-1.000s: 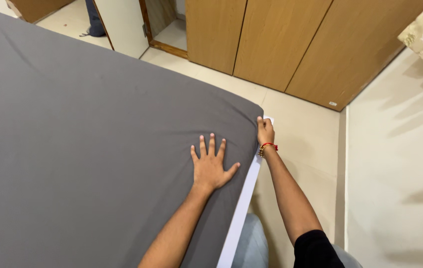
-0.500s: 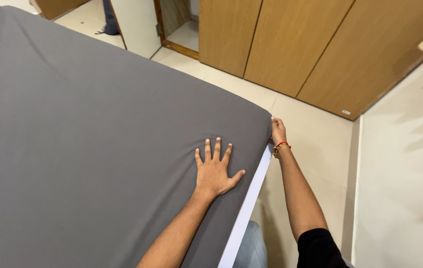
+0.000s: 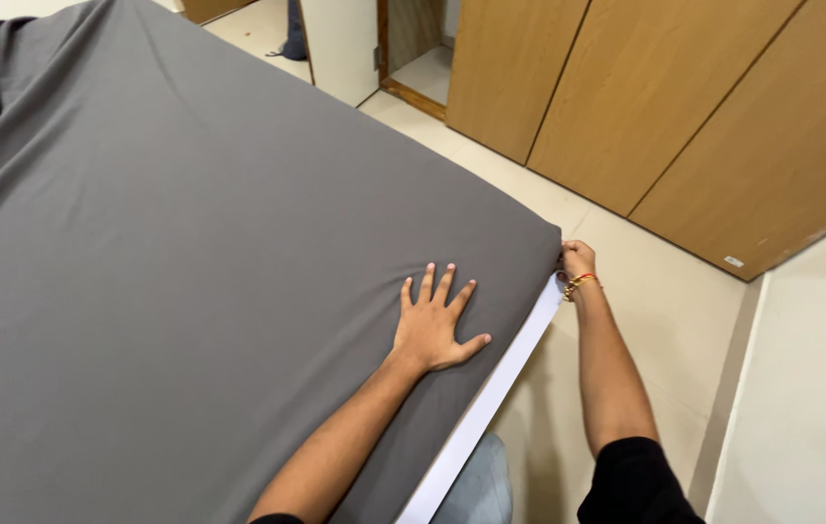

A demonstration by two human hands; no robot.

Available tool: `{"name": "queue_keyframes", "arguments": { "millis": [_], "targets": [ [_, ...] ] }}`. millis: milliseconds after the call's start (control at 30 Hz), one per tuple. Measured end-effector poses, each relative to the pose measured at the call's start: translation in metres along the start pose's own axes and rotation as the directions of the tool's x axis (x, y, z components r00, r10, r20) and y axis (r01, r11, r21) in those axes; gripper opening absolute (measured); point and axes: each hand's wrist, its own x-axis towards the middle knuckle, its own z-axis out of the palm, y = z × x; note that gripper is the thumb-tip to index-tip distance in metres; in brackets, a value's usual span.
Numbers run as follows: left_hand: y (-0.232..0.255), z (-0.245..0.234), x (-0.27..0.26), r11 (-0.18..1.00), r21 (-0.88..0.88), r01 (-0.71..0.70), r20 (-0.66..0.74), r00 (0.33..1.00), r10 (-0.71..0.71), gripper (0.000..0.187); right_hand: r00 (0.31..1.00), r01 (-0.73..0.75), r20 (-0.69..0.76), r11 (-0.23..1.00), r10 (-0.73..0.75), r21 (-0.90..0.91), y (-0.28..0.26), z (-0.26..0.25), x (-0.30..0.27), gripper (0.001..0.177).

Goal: The person puts a grey bedsheet onto a mattress, tucking the edges under the mattress along the sides and corners by hand.

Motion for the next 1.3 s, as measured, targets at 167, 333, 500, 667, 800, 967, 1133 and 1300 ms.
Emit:
{"name": "queue_keyframes", "arguments": {
  "millis": [167,333,500,667,800,967,1133,1300],
  "targets": [
    [-0.002,0.004,0.000,1.000,-0.009,0.002,-0.033,0.999,-0.002,0.094,0.985,-0.043,0.154,0.975,0.078,-0.219,-0.013,-0.020,-0.024,0.028],
    [-0.002,0.016,0.004,1.000,-0.020,0.014,-0.038,0.999,-0.015,0.090,0.720,0.651,0.092,0.624,-0.688,-0.432,-0.042,-0.009,-0.107,0.036],
    [-0.031,0.031,0.007,0.897,-0.441,-0.020,-0.300,0.945,-0.126,0.051,0.593,0.793,0.657,0.482,-0.466,-0.374,-0.055,0.077,-0.193,0.055],
    [-0.067,-0.008,-0.056,0.962,-0.201,0.185,-0.105,0.972,-0.209,0.056,0.619,0.765,0.686,0.093,-0.382,-0.638,-0.069,0.086,-0.204,0.065],
    [-0.125,-0.057,-0.134,0.919,0.118,0.376,-0.004,0.926,-0.378,0.087,0.642,0.746,0.687,0.069,-0.339,-0.663,-0.086,0.082,-0.189,0.073],
    [-0.146,-0.058,-0.157,0.918,0.147,0.369,-0.065,0.929,-0.363,0.086,0.684,0.704,0.672,0.014,-0.284,-0.710,-0.101,0.109,-0.217,0.084],
    [-0.147,-0.059,-0.154,0.916,0.159,0.369,-0.076,0.929,-0.361,0.085,0.234,0.970,0.972,-0.068,0.026,-0.232,-0.091,0.147,-0.342,0.092],
    [-0.150,-0.061,-0.156,0.927,0.117,0.357,-0.076,0.934,-0.350,0.085,0.327,0.931,0.944,-0.154,-0.044,-0.330,-0.104,0.139,-0.348,0.088]
  ]
}}
